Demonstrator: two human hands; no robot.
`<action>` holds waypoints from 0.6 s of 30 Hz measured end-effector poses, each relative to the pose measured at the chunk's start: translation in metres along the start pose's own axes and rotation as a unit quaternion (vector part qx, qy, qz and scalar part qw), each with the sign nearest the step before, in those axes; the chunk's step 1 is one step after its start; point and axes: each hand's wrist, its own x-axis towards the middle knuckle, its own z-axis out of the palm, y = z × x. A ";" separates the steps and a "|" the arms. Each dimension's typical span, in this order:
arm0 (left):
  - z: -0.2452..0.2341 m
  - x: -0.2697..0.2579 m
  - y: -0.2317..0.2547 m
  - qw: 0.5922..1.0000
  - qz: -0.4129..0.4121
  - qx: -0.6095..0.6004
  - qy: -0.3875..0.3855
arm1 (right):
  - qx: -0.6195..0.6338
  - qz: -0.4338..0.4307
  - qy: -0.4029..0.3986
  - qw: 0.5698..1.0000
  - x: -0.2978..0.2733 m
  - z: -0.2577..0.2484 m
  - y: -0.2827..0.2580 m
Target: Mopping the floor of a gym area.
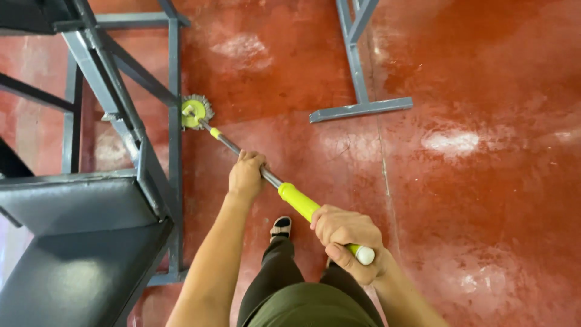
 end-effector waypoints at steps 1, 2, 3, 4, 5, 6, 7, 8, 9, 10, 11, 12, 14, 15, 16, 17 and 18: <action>0.002 -0.002 0.006 1.000 0.005 -0.001 0.003 | -0.005 -0.004 0.000 1.000 -0.002 0.000 -0.008; 0.004 -0.003 0.012 1.000 0.010 0.017 -0.004 | -0.007 0.006 0.011 1.000 -0.004 0.000 -0.017; 0.006 -0.010 0.017 0.999 0.011 0.036 -0.013 | -0.005 0.019 0.023 1.000 -0.008 0.001 -0.025; 0.010 -0.010 0.029 0.999 0.012 0.037 -0.012 | -0.006 0.017 0.024 1.000 -0.014 -0.005 -0.034; 0.016 -0.017 0.044 0.999 0.047 0.023 0.007 | -0.020 0.035 0.053 0.998 -0.024 -0.010 -0.046; 0.023 -0.024 0.059 0.996 0.082 0.008 0.026 | -0.033 0.053 0.082 0.995 -0.035 -0.017 -0.059; 0.033 -0.029 0.078 0.996 0.089 0.006 0.024 | -0.038 0.051 0.086 0.994 -0.045 -0.026 -0.071; 0.042 -0.034 0.097 0.996 0.090 -0.018 0.015 | -0.034 0.049 0.109 0.992 -0.056 -0.035 -0.084; 0.054 -0.040 0.120 0.995 0.095 -0.043 0.006 | -0.033 0.046 0.133 0.989 -0.069 -0.046 -0.099; 0.065 -0.043 0.143 0.994 0.104 -0.047 0.003 | -0.042 0.044 0.139 0.988 -0.084 -0.056 -0.113; 0.076 -0.050 0.165 0.989 0.133 -0.057 0.006 | -0.053 0.043 0.153 0.986 -0.100 -0.065 -0.128; 0.088 -0.058 0.187 0.984 0.163 -0.066 0.008 | -0.065 0.041 0.168 0.983 -0.117 -0.073 -0.144; 0.118 -0.072 0.226 0.980 0.183 -0.072 0.006 | -0.084 0.039 0.185 0.978 -0.145 -0.085 -0.174; 0.133 -0.080 0.244 0.978 0.195 -0.074 0.007 | -0.095 0.038 0.198 0.975 -0.160 -0.090 -0.189; 0.141 -0.088 0.264 0.976 0.203 -0.076 0.003 | -0.101 0.036 0.204 0.973 -0.174 -0.096 -0.201; 0.149 -0.097 0.283 0.978 0.204 -0.050 -0.002 | -0.113 0.032 0.206 0.971 -0.189 -0.101 -0.213; 0.156 -0.106 0.302 0.978 0.206 -0.024 -0.006 | -0.125 0.027 0.208 0.970 -0.203 -0.106 -0.225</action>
